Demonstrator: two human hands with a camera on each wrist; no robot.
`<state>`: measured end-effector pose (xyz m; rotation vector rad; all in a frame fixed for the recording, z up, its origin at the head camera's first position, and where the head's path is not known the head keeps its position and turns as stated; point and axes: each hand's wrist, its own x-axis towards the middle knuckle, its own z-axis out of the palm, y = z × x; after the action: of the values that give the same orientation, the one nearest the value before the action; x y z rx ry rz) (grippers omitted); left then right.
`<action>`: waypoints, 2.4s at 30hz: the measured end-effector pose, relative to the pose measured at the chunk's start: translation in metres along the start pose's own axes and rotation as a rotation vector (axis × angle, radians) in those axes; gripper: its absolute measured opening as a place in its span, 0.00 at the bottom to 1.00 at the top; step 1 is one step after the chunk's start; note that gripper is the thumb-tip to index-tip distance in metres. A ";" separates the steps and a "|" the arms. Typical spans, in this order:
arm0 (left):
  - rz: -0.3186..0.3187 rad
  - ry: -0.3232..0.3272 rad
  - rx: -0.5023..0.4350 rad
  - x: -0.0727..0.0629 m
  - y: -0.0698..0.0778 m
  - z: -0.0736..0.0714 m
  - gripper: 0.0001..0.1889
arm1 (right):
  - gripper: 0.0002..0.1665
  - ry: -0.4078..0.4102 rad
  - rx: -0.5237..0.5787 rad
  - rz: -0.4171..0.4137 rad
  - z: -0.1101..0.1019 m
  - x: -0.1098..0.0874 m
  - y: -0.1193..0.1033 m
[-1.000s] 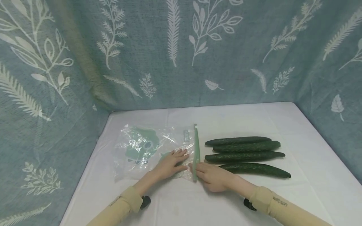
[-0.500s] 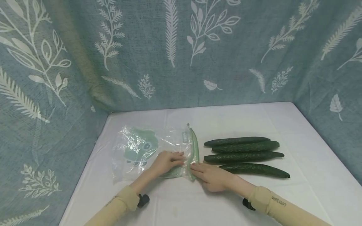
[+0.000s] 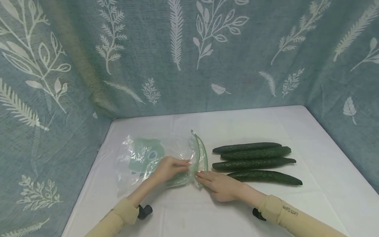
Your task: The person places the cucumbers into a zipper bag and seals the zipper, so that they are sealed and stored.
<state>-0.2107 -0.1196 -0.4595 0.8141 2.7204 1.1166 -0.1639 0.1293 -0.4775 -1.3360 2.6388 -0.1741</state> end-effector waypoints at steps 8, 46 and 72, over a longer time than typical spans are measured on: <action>-0.037 -0.001 -0.076 -0.006 0.008 -0.008 0.10 | 0.34 0.003 -0.002 0.003 -0.003 0.000 -0.002; -0.080 -0.002 -0.233 -0.017 0.017 -0.024 0.06 | 0.36 -0.007 0.019 0.037 0.004 0.005 -0.006; -0.081 0.083 -0.179 -0.012 0.012 -0.021 0.05 | 0.33 0.020 0.101 0.012 -0.009 0.010 0.003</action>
<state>-0.2004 -0.1318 -0.4375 0.6403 2.6421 1.3800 -0.1738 0.1234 -0.4698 -1.2925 2.6159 -0.3160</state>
